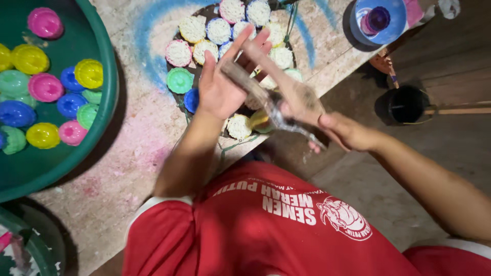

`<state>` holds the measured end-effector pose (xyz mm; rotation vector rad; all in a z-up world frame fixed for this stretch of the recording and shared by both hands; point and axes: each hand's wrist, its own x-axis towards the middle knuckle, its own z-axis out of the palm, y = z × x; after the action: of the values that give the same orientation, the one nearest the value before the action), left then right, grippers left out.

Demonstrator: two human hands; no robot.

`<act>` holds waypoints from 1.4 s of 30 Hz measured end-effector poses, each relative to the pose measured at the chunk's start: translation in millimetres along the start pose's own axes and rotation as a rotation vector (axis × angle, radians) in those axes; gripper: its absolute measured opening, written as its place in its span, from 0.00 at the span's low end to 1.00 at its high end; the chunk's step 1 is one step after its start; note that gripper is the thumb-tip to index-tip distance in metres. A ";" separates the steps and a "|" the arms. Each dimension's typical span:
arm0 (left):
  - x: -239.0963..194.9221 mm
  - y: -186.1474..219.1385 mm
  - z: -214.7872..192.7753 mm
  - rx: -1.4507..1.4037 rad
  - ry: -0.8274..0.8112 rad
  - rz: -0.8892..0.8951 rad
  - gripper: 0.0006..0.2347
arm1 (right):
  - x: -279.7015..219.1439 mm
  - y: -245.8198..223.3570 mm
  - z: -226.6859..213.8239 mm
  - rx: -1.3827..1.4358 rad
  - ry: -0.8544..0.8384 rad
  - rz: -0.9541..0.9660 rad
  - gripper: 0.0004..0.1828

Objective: The person scoops white paste from a green basin using a pink spatula and fills small colorful plastic molds arranged in a woven tray. They use a wooden tool to press and smooth the paste into each mold, repeating the process across multiple units.

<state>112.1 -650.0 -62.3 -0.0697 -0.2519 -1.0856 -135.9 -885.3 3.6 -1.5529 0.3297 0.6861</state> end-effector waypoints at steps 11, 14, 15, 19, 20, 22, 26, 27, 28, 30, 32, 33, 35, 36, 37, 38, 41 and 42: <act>14.1 -43.4 -50.2 -0.159 -0.125 0.198 0.07 | -7.6 -29.2 31.6 -0.224 0.270 0.354 0.46; 9.4 -42.0 -66.8 -0.171 -0.138 0.205 0.06 | 0.4 -25.8 44.2 -0.326 0.317 0.333 0.45; 7.9 -43.2 -70.7 -0.171 -0.141 0.205 0.06 | 1.4 -26.6 47.5 -0.329 0.316 0.332 0.45; 9.8 -47.9 -78.1 -0.196 -0.150 0.237 0.07 | 1.5 -42.6 51.7 -0.377 0.359 0.356 0.42; 12.7 -49.1 -78.3 -0.207 -0.163 0.236 0.06 | 0.9 -48.3 51.6 -0.422 0.372 0.344 0.40; 18.2 -47.9 -77.6 -0.219 -0.192 0.237 0.06 | 2.3 -57.1 52.9 -0.510 0.404 0.319 0.37; 22.3 -30.7 -72.1 -0.165 -0.225 0.212 0.07 | 13.1 -61.2 61.8 -0.546 0.441 0.201 0.36; 20.8 -25.3 -70.6 -0.138 -0.227 0.200 0.06 | 16.7 -59.0 64.6 -0.520 0.443 0.203 0.36; 18.3 -21.1 -69.3 -0.121 -0.218 0.200 0.07 | 19.0 -55.6 67.3 -0.491 0.445 0.207 0.36; 11.8 -17.6 -68.0 -0.088 -0.197 0.199 0.07 | 21.6 -47.4 71.1 -0.449 0.408 0.163 0.37; 5.3 -20.3 -67.2 -0.120 -0.171 0.192 0.07 | 21.2 -42.2 71.7 -0.437 0.383 0.177 0.38; 3.8 -22.9 -67.1 -0.135 -0.158 0.190 0.06 | 20.3 -41.9 69.8 -0.446 0.376 0.212 0.39; 4.3 -34.2 -67.6 -0.159 -0.116 0.221 0.06 | 13.7 -44.2 64.0 -0.465 0.371 0.278 0.41; 5.8 -40.0 -68.0 -0.172 -0.097 0.238 0.06 | 10.4 -47.0 60.1 -0.475 0.371 0.304 0.41; 8.4 -44.4 -68.6 -0.182 -0.092 0.247 0.06 | 8.0 -50.3 56.8 -0.486 0.371 0.330 0.41; 11.7 -47.1 -68.9 -0.191 -0.086 0.256 0.06 | 6.7 -53.8 54.2 -0.532 0.392 0.317 0.40; 20.9 -41.6 -69.6 -0.142 -0.108 0.280 0.07 | 10.3 -61.9 52.6 -0.624 0.440 0.236 0.37; 23.1 -37.8 -69.1 -0.113 -0.122 0.285 0.07 | 12.5 -62.6 54.5 -0.624 0.448 0.182 0.37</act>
<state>100.7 -700.0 -126.3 -0.2665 -0.2808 -0.8123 -101.6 -822.5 47.4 -2.3010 0.6381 0.6039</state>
